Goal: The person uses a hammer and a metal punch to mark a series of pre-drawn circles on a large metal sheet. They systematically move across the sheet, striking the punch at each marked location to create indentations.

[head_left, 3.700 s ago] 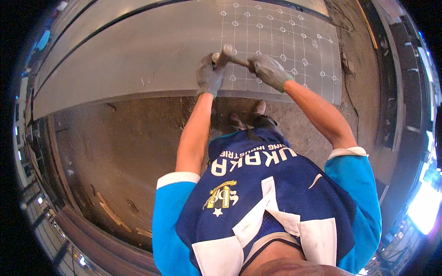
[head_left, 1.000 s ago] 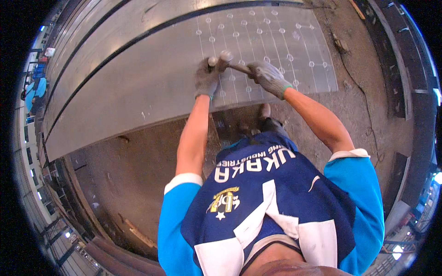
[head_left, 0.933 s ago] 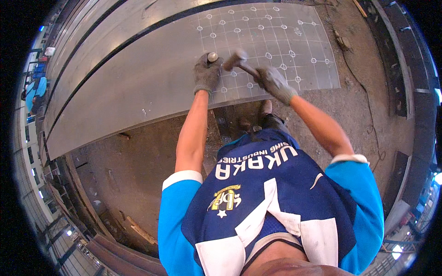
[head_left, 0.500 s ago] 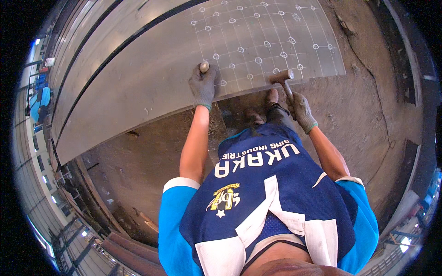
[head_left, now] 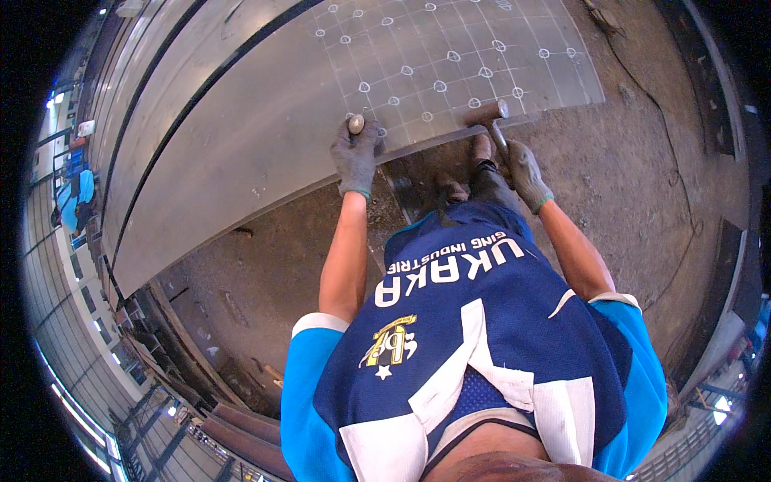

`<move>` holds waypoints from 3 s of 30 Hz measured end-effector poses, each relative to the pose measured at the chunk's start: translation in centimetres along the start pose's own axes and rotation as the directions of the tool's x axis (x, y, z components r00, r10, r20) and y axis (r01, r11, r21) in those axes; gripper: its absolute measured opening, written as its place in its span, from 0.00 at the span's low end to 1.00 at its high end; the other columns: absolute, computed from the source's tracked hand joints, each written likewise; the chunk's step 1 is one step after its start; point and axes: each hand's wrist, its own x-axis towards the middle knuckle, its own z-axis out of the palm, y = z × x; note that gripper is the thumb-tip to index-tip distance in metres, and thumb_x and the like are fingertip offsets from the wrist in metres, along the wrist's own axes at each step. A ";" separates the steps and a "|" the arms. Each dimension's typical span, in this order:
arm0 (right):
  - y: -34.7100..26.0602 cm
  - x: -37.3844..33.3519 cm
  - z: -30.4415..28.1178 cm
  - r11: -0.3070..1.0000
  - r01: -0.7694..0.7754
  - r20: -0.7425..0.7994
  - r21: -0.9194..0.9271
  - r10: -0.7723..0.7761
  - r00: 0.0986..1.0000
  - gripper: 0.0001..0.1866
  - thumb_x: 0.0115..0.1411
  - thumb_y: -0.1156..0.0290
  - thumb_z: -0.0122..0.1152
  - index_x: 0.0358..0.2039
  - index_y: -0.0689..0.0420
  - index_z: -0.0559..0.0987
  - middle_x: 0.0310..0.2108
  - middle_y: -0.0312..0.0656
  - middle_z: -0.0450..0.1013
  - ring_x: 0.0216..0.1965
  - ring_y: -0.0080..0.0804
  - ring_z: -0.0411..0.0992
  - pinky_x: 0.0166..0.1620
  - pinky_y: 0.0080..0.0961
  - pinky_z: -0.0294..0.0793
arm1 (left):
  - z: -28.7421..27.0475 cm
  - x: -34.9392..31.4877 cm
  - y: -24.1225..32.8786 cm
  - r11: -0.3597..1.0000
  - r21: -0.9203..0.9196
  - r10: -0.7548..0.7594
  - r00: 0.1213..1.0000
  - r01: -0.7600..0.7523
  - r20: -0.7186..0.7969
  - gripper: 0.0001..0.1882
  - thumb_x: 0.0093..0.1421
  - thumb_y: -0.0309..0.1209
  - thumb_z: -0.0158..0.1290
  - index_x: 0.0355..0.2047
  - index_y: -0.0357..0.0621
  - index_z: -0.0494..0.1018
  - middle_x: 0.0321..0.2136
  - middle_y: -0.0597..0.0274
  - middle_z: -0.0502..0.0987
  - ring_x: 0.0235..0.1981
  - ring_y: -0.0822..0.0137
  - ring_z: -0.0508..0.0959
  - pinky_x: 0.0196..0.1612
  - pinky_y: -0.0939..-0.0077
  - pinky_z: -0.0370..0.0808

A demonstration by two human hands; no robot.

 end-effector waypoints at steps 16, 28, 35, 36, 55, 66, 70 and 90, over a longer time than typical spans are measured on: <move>1.0 0.2 0.5 0.973 -0.137 0.034 0.183 0.133 0.991 0.17 0.71 0.58 0.49 0.31 0.56 0.75 0.21 0.37 0.68 0.20 0.29 0.65 0.23 0.32 0.61 | -0.3 0.0 0.4 0.999 0.027 -0.018 0.999 0.017 0.038 0.17 0.65 0.31 0.66 0.50 0.36 0.78 0.36 0.62 0.86 0.34 0.73 0.84 0.38 0.75 0.84; -0.5 -0.1 0.0 0.985 -0.112 0.033 0.130 0.108 0.994 0.18 0.72 0.57 0.46 0.29 0.54 0.73 0.18 0.32 0.65 0.15 0.22 0.62 0.18 0.27 0.58 | -0.5 0.4 -0.2 0.999 -0.014 -0.046 0.996 0.047 0.076 0.16 0.66 0.31 0.65 0.51 0.38 0.78 0.36 0.64 0.85 0.34 0.74 0.84 0.37 0.76 0.84; -1.5 -0.5 -0.1 0.970 -0.149 0.023 0.191 0.147 0.989 0.18 0.73 0.57 0.45 0.30 0.54 0.74 0.18 0.32 0.65 0.15 0.22 0.62 0.19 0.27 0.57 | -0.5 0.4 -0.1 1.000 -0.008 0.005 0.998 -0.005 0.070 0.16 0.65 0.30 0.65 0.49 0.35 0.78 0.37 0.62 0.84 0.35 0.73 0.83 0.39 0.76 0.83; -1.6 -0.6 -0.2 0.967 -0.164 0.032 0.197 0.161 0.986 0.18 0.73 0.57 0.46 0.30 0.54 0.74 0.18 0.32 0.65 0.15 0.22 0.62 0.19 0.27 0.57 | -0.5 0.3 0.2 1.000 0.007 0.014 0.997 -0.014 0.071 0.16 0.65 0.30 0.65 0.49 0.35 0.78 0.37 0.62 0.84 0.36 0.73 0.83 0.39 0.76 0.83; -17.0 2.2 -2.0 0.753 0.607 0.265 -0.254 -0.549 0.793 0.12 0.66 0.64 0.56 0.44 0.57 0.80 0.38 0.55 0.79 0.42 0.59 0.78 0.42 0.51 0.75 | -0.7 0.7 -3.0 0.997 0.054 0.047 0.996 -0.051 0.075 0.18 0.62 0.36 0.68 0.47 0.39 0.79 0.38 0.59 0.86 0.36 0.67 0.84 0.41 0.69 0.80; -20.3 9.4 -0.2 0.576 0.721 0.494 -0.385 -0.532 0.688 0.16 0.72 0.60 0.49 0.44 0.59 0.79 0.33 0.53 0.76 0.34 0.51 0.77 0.35 0.43 0.73 | 0.1 0.3 -0.8 0.930 0.313 0.156 0.978 -0.192 0.136 0.21 0.62 0.40 0.68 0.49 0.41 0.78 0.42 0.50 0.86 0.42 0.61 0.86 0.45 0.62 0.81; -17.6 7.1 -0.8 0.641 0.715 0.473 -0.278 -0.557 0.683 0.12 0.68 0.67 0.55 0.46 0.60 0.79 0.38 0.56 0.78 0.40 0.63 0.76 0.41 0.48 0.75 | -0.8 0.9 -1.2 0.837 0.487 0.222 0.968 -0.251 0.117 0.22 0.62 0.39 0.68 0.51 0.40 0.78 0.41 0.54 0.85 0.40 0.65 0.85 0.44 0.65 0.81; -1.7 -0.3 -1.9 0.993 0.100 0.047 -0.059 -0.097 0.994 0.18 0.73 0.56 0.48 0.30 0.54 0.74 0.19 0.31 0.65 0.15 0.22 0.61 0.19 0.27 0.57 | 4.9 5.3 -0.9 0.989 -0.012 0.145 0.989 -0.145 0.040 0.16 0.60 0.36 0.69 0.42 0.37 0.81 0.33 0.62 0.85 0.34 0.72 0.81 0.42 0.71 0.79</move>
